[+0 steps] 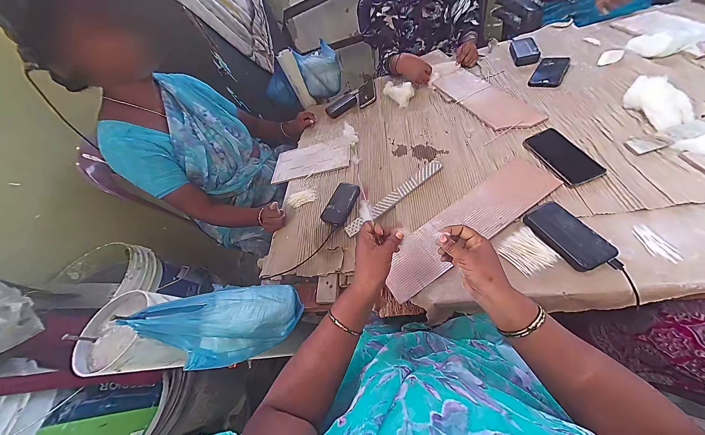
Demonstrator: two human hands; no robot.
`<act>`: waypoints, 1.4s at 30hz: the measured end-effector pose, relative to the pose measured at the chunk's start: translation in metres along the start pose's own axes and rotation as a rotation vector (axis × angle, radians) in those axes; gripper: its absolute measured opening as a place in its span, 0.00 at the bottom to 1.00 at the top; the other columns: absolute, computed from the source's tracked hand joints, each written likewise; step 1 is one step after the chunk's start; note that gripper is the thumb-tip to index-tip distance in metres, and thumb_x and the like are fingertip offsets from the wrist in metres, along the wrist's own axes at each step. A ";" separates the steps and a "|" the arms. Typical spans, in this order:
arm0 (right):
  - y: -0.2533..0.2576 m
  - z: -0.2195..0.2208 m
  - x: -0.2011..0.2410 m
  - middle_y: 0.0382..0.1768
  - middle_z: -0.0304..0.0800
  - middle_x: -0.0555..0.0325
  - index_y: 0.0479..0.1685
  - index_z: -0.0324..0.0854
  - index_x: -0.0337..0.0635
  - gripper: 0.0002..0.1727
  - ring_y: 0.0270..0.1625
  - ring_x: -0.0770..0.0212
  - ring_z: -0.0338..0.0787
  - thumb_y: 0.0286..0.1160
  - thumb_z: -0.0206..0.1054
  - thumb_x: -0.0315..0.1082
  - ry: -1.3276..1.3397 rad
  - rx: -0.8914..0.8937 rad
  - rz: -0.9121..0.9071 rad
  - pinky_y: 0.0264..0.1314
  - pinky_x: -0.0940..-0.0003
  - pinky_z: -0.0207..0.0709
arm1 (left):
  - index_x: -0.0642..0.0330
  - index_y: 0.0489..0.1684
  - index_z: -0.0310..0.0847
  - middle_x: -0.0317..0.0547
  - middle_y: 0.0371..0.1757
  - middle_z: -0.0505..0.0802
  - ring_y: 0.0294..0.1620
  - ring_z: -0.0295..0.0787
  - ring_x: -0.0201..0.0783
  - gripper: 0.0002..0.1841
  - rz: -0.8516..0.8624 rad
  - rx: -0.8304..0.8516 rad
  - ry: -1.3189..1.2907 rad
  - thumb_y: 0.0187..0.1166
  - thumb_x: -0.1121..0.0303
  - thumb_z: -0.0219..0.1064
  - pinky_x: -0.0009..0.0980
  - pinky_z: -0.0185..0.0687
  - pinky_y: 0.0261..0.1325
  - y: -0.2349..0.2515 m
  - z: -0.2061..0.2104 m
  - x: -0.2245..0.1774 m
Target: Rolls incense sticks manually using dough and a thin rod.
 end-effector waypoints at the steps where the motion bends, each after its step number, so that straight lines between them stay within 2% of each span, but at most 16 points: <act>1: 0.002 -0.002 -0.001 0.30 0.88 0.61 0.44 0.83 0.38 0.05 0.30 0.70 0.86 0.79 0.65 0.20 0.007 -0.013 0.008 0.37 0.78 0.83 | 0.56 0.41 0.62 0.38 0.34 0.87 0.33 0.85 0.30 0.16 -0.016 -0.035 0.010 0.78 0.82 0.69 0.29 0.84 0.40 0.005 -0.009 0.002; 5: 0.004 -0.004 -0.002 0.34 0.89 0.58 0.48 0.86 0.36 0.07 0.32 0.69 0.87 0.82 0.63 0.22 -0.018 -0.037 0.042 0.36 0.78 0.81 | 0.56 0.44 0.62 0.40 0.39 0.88 0.36 0.88 0.33 0.15 -0.058 -0.084 -0.048 0.80 0.83 0.66 0.33 0.88 0.45 0.014 -0.029 0.011; 9: -0.001 0.017 -0.001 0.33 0.88 0.60 0.47 0.87 0.37 0.07 0.31 0.71 0.85 0.80 0.64 0.20 -0.090 0.046 0.023 0.37 0.79 0.80 | 0.56 0.42 0.63 0.40 0.36 0.87 0.31 0.86 0.31 0.16 -0.080 -0.078 -0.076 0.78 0.84 0.68 0.28 0.86 0.38 0.004 -0.025 0.006; 13: 0.007 0.053 0.015 0.33 0.86 0.63 0.49 0.84 0.39 0.05 0.33 0.73 0.82 0.79 0.68 0.24 -0.268 0.135 -0.140 0.39 0.78 0.77 | 0.56 0.40 0.64 0.38 0.34 0.88 0.28 0.84 0.29 0.15 -0.024 -0.115 -0.106 0.78 0.84 0.68 0.25 0.83 0.33 -0.006 -0.038 -0.005; 15: 0.026 0.072 0.007 0.38 0.88 0.57 0.53 0.84 0.39 0.07 0.36 0.68 0.84 0.83 0.67 0.29 -0.430 0.187 -0.175 0.42 0.71 0.79 | 0.55 0.39 0.64 0.37 0.34 0.89 0.28 0.84 0.28 0.15 0.014 -0.168 -0.123 0.78 0.84 0.67 0.24 0.82 0.33 -0.012 -0.053 -0.011; 17: 0.048 0.087 -0.020 0.53 0.90 0.47 0.66 0.82 0.38 0.14 0.45 0.58 0.90 0.88 0.62 0.32 -0.570 0.270 -0.034 0.52 0.60 0.84 | 0.56 0.39 0.64 0.37 0.34 0.89 0.27 0.84 0.28 0.15 0.038 -0.208 -0.133 0.77 0.85 0.67 0.24 0.82 0.32 -0.018 -0.068 -0.015; 18: 0.057 0.091 -0.036 0.61 0.86 0.43 0.72 0.77 0.37 0.18 0.51 0.55 0.90 0.90 0.59 0.33 -0.566 0.301 0.069 0.57 0.57 0.83 | 0.57 0.38 0.65 0.38 0.33 0.89 0.26 0.84 0.28 0.15 0.045 -0.226 -0.137 0.77 0.85 0.68 0.24 0.82 0.32 -0.021 -0.075 -0.016; 21: 0.063 0.093 -0.051 0.66 0.80 0.40 0.77 0.70 0.33 0.20 0.53 0.57 0.88 0.93 0.53 0.31 -0.443 0.241 0.195 0.59 0.61 0.82 | 0.58 0.37 0.63 0.38 0.32 0.88 0.27 0.84 0.28 0.16 0.032 -0.256 -0.113 0.76 0.86 0.67 0.24 0.83 0.33 -0.032 -0.095 -0.019; 23: 0.057 0.090 -0.043 0.72 0.78 0.40 0.79 0.70 0.34 0.20 0.57 0.56 0.90 0.93 0.51 0.29 -0.408 0.197 0.173 0.62 0.62 0.83 | 0.58 0.37 0.63 0.38 0.32 0.88 0.28 0.84 0.28 0.16 0.013 -0.270 -0.105 0.76 0.87 0.67 0.25 0.82 0.35 -0.038 -0.106 -0.015; 25: 0.046 0.084 -0.034 0.73 0.78 0.41 0.77 0.72 0.36 0.19 0.62 0.54 0.88 0.93 0.51 0.30 -0.428 0.164 0.126 0.65 0.58 0.81 | 0.58 0.39 0.63 0.39 0.33 0.87 0.29 0.84 0.29 0.16 -0.004 -0.264 -0.114 0.76 0.86 0.67 0.25 0.82 0.35 -0.041 -0.111 -0.007; 27: 0.026 0.086 -0.018 0.70 0.81 0.44 0.72 0.77 0.38 0.17 0.59 0.55 0.86 0.91 0.56 0.32 -0.482 0.168 0.052 0.63 0.56 0.79 | 0.59 0.40 0.65 0.39 0.32 0.86 0.30 0.84 0.28 0.15 0.001 -0.238 -0.128 0.75 0.87 0.67 0.25 0.83 0.36 -0.043 -0.108 -0.005; 29: -0.001 0.098 -0.003 0.57 0.87 0.50 0.66 0.82 0.39 0.15 0.49 0.63 0.86 0.88 0.61 0.32 -0.512 0.252 -0.006 0.55 0.63 0.79 | 0.59 0.43 0.63 0.39 0.36 0.87 0.33 0.84 0.29 0.17 0.007 -0.172 -0.118 0.74 0.87 0.68 0.26 0.83 0.40 -0.046 -0.099 -0.008; 33: -0.046 0.122 0.007 0.45 0.90 0.59 0.62 0.84 0.37 0.14 0.44 0.72 0.86 0.79 0.69 0.29 -0.484 0.446 0.015 0.51 0.75 0.80 | 0.58 0.46 0.63 0.39 0.42 0.90 0.34 0.86 0.27 0.19 0.062 -0.015 -0.114 0.72 0.86 0.71 0.26 0.84 0.43 -0.058 -0.079 -0.021; 36: -0.057 0.122 0.011 0.33 0.88 0.63 0.43 0.85 0.37 0.03 0.37 0.73 0.86 0.76 0.70 0.24 -0.435 0.418 0.011 0.46 0.77 0.81 | 0.57 0.44 0.64 0.37 0.40 0.89 0.37 0.87 0.26 0.16 0.133 0.058 -0.119 0.75 0.85 0.68 0.25 0.84 0.44 -0.068 -0.074 -0.034; 39: -0.060 0.111 0.015 0.30 0.88 0.62 0.40 0.85 0.38 0.02 0.34 0.71 0.86 0.79 0.67 0.23 -0.361 0.325 -0.006 0.42 0.78 0.80 | 0.57 0.43 0.66 0.39 0.43 0.90 0.38 0.88 0.28 0.09 0.181 0.049 -0.166 0.82 0.81 0.61 0.27 0.86 0.45 -0.076 -0.082 -0.038; 42: -0.067 0.105 0.018 0.31 0.89 0.60 0.38 0.86 0.38 0.04 0.34 0.70 0.87 0.80 0.66 0.23 -0.289 0.274 0.001 0.40 0.78 0.81 | 0.57 0.44 0.66 0.41 0.44 0.92 0.40 0.92 0.33 0.07 0.135 0.043 -0.265 0.85 0.79 0.59 0.31 0.89 0.49 -0.084 -0.087 -0.033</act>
Point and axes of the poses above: each hand's wrist, its own y-axis towards the middle knuckle, its own z-axis out of the palm, x = y × z, the point moved 10 cm from there along y, towards the middle knuckle
